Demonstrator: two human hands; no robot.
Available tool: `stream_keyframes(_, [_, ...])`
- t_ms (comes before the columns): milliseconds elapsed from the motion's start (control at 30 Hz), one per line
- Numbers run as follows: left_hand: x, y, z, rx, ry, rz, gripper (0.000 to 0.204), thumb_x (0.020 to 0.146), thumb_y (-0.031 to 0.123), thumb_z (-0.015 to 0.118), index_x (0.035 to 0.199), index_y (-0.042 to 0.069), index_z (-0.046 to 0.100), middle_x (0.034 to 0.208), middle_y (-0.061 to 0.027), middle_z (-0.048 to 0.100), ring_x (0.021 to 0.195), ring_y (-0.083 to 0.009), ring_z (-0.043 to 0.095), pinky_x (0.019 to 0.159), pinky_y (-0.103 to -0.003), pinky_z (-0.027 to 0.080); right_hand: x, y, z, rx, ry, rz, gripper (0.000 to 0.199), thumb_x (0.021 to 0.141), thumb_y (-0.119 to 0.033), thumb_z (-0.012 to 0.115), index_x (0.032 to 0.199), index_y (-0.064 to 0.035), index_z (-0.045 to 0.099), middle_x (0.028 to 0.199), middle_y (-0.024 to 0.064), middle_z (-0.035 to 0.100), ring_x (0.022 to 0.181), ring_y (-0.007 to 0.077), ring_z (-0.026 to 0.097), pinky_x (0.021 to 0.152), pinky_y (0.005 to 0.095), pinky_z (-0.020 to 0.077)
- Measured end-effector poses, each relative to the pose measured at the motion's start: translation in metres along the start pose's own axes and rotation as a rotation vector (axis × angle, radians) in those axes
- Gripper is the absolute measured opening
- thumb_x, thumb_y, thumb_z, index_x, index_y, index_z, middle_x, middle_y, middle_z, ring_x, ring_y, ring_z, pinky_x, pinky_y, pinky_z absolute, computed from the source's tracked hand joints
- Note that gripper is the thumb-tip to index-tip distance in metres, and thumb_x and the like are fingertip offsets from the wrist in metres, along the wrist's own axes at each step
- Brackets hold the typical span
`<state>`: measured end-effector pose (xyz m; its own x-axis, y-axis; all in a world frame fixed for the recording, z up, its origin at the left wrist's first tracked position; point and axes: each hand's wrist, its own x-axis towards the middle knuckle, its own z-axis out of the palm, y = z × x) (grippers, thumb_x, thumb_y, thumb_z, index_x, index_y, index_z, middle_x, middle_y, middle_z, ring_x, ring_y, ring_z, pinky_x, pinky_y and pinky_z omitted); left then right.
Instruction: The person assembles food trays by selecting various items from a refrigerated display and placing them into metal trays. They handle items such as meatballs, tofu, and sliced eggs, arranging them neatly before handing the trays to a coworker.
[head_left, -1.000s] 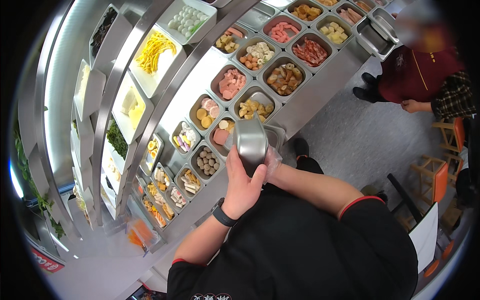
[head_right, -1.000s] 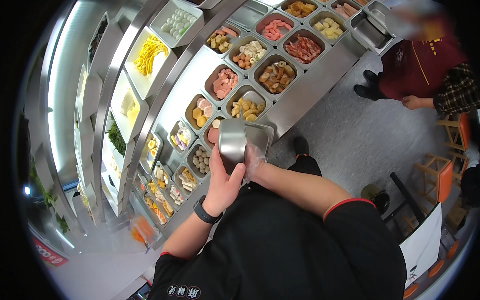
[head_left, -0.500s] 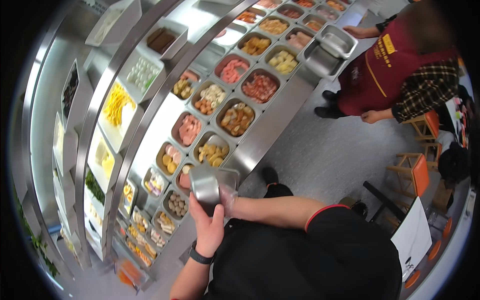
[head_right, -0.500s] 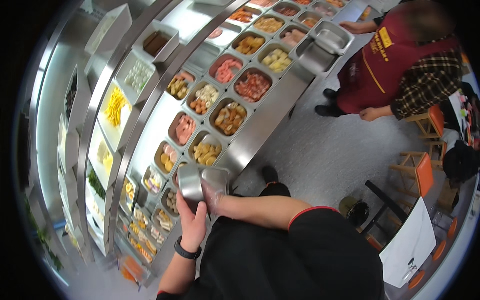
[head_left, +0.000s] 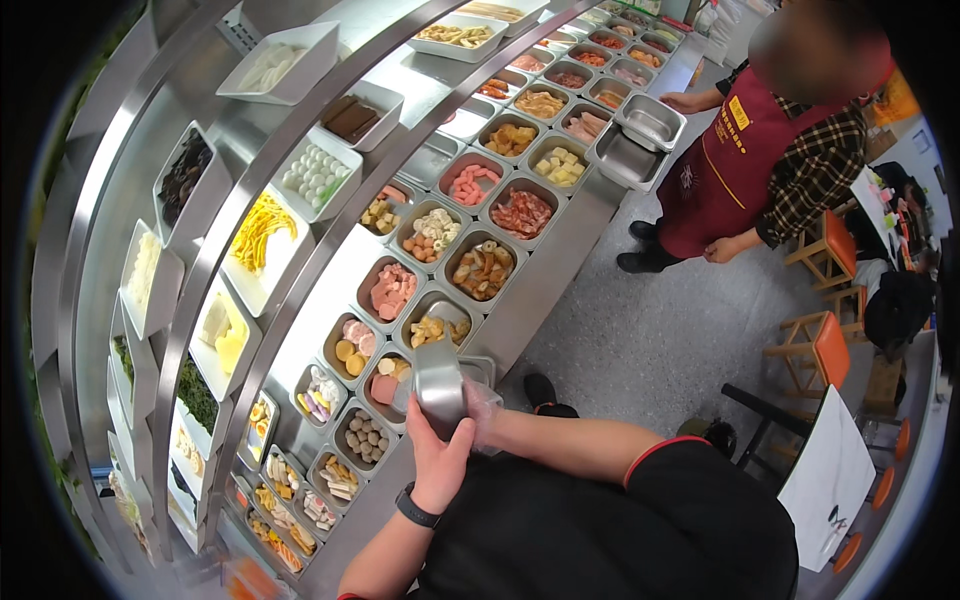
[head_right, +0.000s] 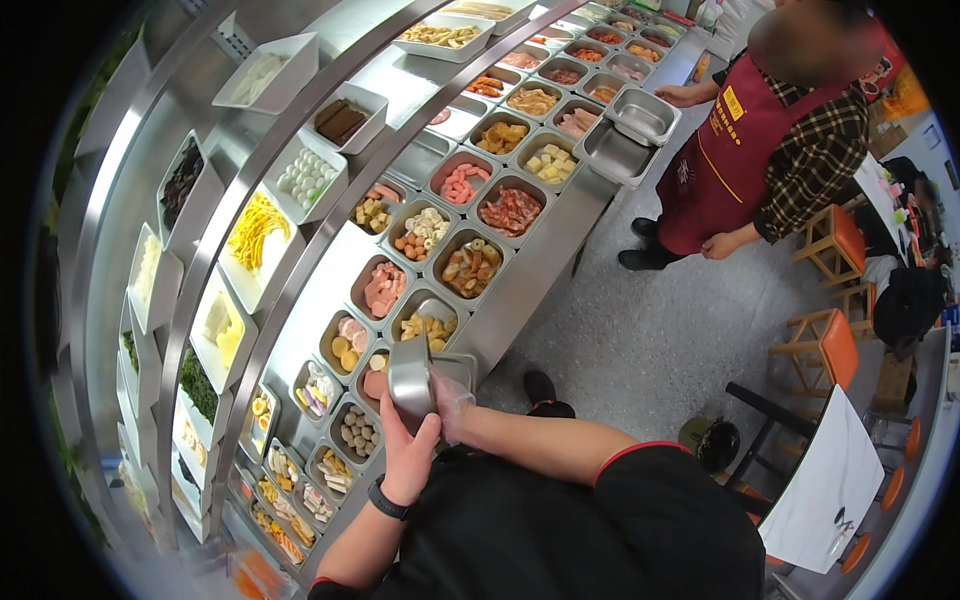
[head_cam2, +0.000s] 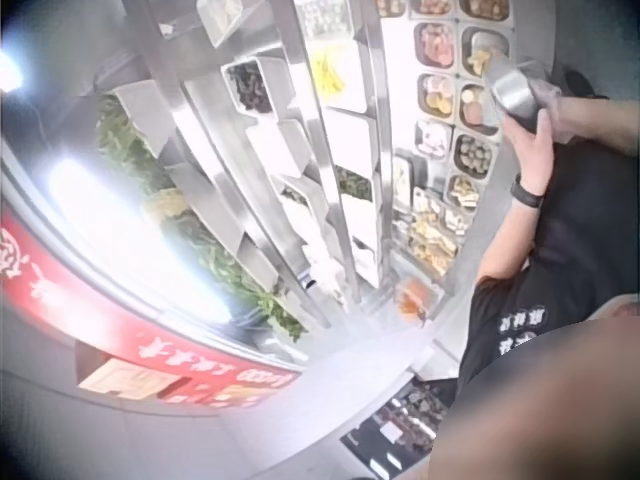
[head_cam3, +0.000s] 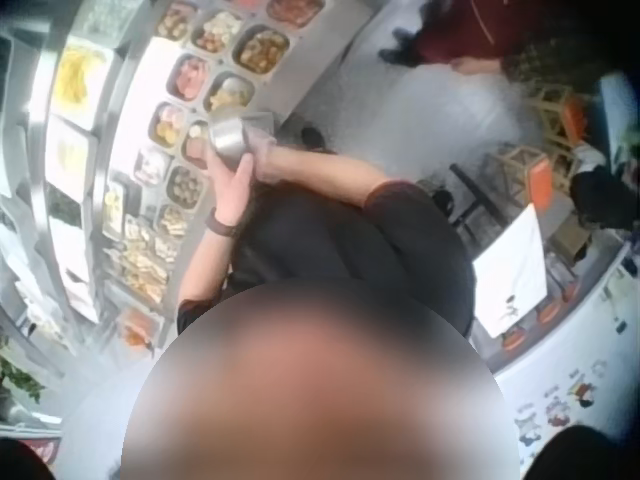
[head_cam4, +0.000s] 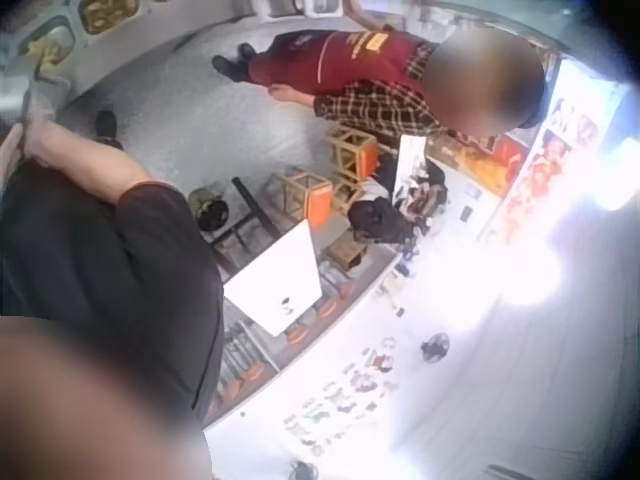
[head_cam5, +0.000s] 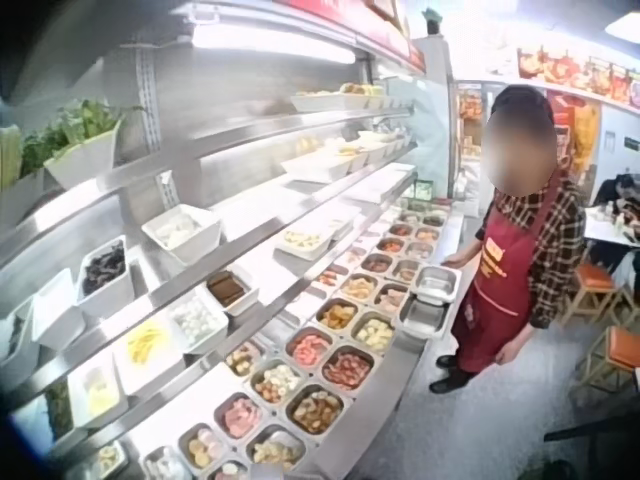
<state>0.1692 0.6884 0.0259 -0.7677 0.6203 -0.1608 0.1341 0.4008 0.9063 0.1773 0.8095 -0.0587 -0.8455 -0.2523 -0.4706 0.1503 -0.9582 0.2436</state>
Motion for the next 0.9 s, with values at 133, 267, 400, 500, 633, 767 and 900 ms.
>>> stream_keyframes(133, [-0.013,-0.039,-0.035,-0.645,0.104,-0.242,0.074,0.105,0.021,0.067,0.166,0.01,0.026,0.16,-0.0118,0.044,0.146,-0.0287,0.046,0.119,-0.044,0.042,0.022,0.062,0.025,-0.669,0.266,-0.525,0.048,0.105,-0.051,0.059,0.13,-0.0107,0.069,0.122,0.009,0.074,0.109,0.0241,0.071,0.094,0.0386,0.0566])
stream_keyframes(267, [-0.022,-0.075,-0.088,-1.062,-0.032,-0.207,0.062,0.113,0.043,0.053,0.163,0.012,0.034,0.165,-0.0103,0.044,0.15,-0.0328,0.044,0.124,-0.05,0.038,0.041,0.128,0.048,-1.691,0.664,-0.72,0.066,0.104,-0.059,0.05,0.154,-0.0157,0.053,0.15,0.0158,0.059,0.144,0.0353,0.05,0.117,0.0601,0.0306])
stream_keyframes(400, [-0.044,-0.111,-0.129,-1.317,-0.151,-0.257,0.078,0.109,0.068,0.039,0.165,0.015,0.034,0.17,-0.0115,0.039,0.154,-0.0362,0.04,0.129,-0.053,0.028,0.057,0.182,0.072,-1.765,0.814,-0.501,0.082,0.099,-0.067,0.052,0.162,-0.0147,0.046,0.165,0.0192,0.045,0.155,0.0406,0.036,0.126,0.0613,0.0194])
stream_keyframes(500, [-0.056,-0.136,-0.152,-1.44,-0.171,-0.305,0.083,0.105,0.072,0.043,0.165,0.015,0.034,0.169,-0.011,0.04,0.154,-0.0354,0.04,0.129,-0.053,0.028,0.049,0.2,0.078,-1.952,0.772,-0.435,0.095,0.093,-0.074,0.054,0.165,-0.0147,0.04,0.168,0.0247,0.037,0.156,0.045,0.032,0.128,0.0597,0.0167])
stream_keyframes(633, [-0.063,-0.155,-0.16,-1.463,-0.199,-0.28,0.085,0.103,0.075,0.046,0.163,0.015,0.038,0.166,-0.0111,0.043,0.153,-0.0341,0.041,0.129,-0.053,0.03,0.017,0.193,0.08,-2.044,0.442,-0.745,0.076,0.092,-0.056,0.066,0.152,-0.0099,0.054,0.157,0.0255,0.049,0.146,0.0439,0.046,0.122,0.0515,0.0346])
stream_keyframes(767, [-0.059,-0.161,-0.153,-1.371,-0.11,-0.243,0.085,0.102,0.074,0.048,0.165,0.018,0.038,0.169,-0.0076,0.042,0.154,-0.0333,0.041,0.13,-0.054,0.028,-0.03,0.153,0.076,-1.854,0.184,-1.146,0.06,0.093,-0.039,0.074,0.139,-0.0022,0.061,0.14,0.0288,0.061,0.132,0.0456,0.057,0.112,0.0456,0.047])
stream_keyframes(900, [-0.053,-0.169,-0.137,-1.378,-0.082,-0.215,0.086,0.103,0.073,0.047,0.167,0.017,0.034,0.171,-0.0087,0.039,0.155,-0.0348,0.038,0.129,-0.056,0.028,-0.082,0.074,0.051,-1.783,0.234,-1.201,0.057,0.093,-0.031,0.078,0.139,-0.0027,0.058,0.139,0.0227,0.06,0.129,0.0404,0.06,0.111,0.0436,0.048])
